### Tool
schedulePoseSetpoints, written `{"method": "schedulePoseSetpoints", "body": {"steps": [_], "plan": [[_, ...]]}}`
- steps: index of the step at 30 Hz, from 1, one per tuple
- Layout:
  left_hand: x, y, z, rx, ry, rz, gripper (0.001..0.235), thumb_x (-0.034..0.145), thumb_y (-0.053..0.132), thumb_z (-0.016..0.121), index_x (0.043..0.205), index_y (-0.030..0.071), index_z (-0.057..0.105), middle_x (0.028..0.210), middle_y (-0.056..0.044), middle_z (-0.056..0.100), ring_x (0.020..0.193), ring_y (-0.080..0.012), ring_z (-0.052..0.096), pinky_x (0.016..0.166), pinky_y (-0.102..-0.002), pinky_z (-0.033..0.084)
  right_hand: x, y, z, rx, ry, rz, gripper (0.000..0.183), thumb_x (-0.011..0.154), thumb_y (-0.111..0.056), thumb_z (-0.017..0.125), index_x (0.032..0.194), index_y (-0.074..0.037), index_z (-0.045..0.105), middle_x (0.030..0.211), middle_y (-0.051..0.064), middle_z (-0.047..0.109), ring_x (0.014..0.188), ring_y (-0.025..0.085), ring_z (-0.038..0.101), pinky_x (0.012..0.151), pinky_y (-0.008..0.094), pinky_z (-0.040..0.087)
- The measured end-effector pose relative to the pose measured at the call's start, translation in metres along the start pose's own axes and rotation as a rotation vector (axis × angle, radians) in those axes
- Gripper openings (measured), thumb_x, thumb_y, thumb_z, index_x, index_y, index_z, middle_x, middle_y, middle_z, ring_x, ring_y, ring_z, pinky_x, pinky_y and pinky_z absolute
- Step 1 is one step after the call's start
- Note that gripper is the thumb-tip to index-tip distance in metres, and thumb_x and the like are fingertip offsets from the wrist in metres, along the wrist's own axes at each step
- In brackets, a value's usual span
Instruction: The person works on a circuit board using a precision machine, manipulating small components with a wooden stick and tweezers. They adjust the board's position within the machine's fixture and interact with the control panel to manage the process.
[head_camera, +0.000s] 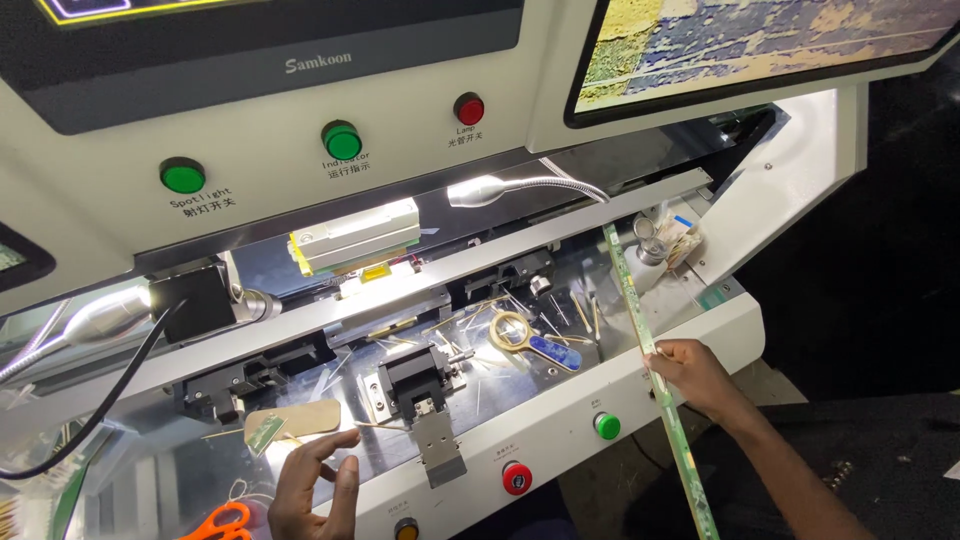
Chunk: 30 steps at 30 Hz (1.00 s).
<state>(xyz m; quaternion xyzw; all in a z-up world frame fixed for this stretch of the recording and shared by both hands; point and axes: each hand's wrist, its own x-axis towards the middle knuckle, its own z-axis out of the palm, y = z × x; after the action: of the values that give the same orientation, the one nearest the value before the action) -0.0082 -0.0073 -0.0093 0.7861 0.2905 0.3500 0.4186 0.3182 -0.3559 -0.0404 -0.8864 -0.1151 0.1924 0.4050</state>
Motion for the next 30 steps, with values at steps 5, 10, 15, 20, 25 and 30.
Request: {"method": "schedulePoseSetpoints", "body": {"steps": [5,10,15,20,25,30], "plan": [[-0.013,0.02,0.006,-0.123,-0.131,-0.182,0.024,0.084,0.011,0.06,0.102,0.012,0.076,0.084,-0.002,0.078,0.073,-0.0128,0.072,0.059,-0.023,0.055,-0.047,-0.03,0.002,0.317,-0.089,-0.02,0.03,0.086,-0.027,0.066,0.067,-0.004,0.066,0.057,0.0,0.043,0.049,0.012,0.03,0.049,0.029,0.021],[-0.034,0.014,0.025,-0.353,-0.28,-0.307,0.024,0.083,0.01,0.063,0.098,0.007,0.081,0.07,-0.006,0.08,0.055,-0.0139,0.068,0.06,-0.023,0.055,-0.075,-0.063,0.006,0.584,-0.188,0.081,0.023,0.087,-0.021,0.064,0.072,-0.002,0.066,0.05,-0.003,0.028,0.038,0.009,0.02,0.033,0.027,0.013],[-0.05,0.014,0.039,-0.428,-0.532,-0.286,0.025,0.085,0.019,0.061,0.094,0.007,0.081,0.066,-0.007,0.078,0.05,-0.0125,0.069,0.055,-0.022,0.053,-0.079,-0.058,0.006,0.678,-0.183,0.079,0.025,0.089,-0.019,0.06,0.085,0.003,0.071,0.05,-0.001,0.027,0.039,0.009,0.018,0.033,0.026,0.013],[-0.059,0.027,0.05,-0.347,-0.738,-0.266,0.024,0.087,0.025,0.06,0.094,0.014,0.081,0.069,0.001,0.079,0.053,-0.0077,0.07,0.054,-0.019,0.054,-0.109,-0.059,-0.002,0.573,-0.103,0.134,0.027,0.086,-0.02,0.062,0.085,0.003,0.074,0.052,-0.002,0.026,0.038,0.011,0.021,0.033,0.028,0.016],[-0.071,0.047,0.066,-0.462,-0.914,-0.077,0.03,0.094,0.031,0.055,0.099,0.01,0.076,0.077,0.0,0.076,0.061,-0.0089,0.071,0.059,-0.021,0.053,-0.101,-0.051,-0.019,0.572,-0.016,-0.035,0.024,0.091,-0.025,0.058,0.09,-0.004,0.07,0.054,-0.003,0.035,0.044,0.012,0.028,0.036,0.026,0.024],[-0.074,0.065,0.058,-0.524,-1.094,-0.251,0.05,0.096,0.044,0.039,0.128,0.013,0.061,0.108,-0.004,0.075,0.086,-0.0109,0.071,0.063,-0.024,0.054,-0.061,-0.105,0.003,0.742,0.097,-0.152,0.02,0.094,-0.024,0.055,0.098,-0.009,0.066,0.056,-0.007,0.027,0.045,0.006,0.024,0.041,0.021,0.021]]}}
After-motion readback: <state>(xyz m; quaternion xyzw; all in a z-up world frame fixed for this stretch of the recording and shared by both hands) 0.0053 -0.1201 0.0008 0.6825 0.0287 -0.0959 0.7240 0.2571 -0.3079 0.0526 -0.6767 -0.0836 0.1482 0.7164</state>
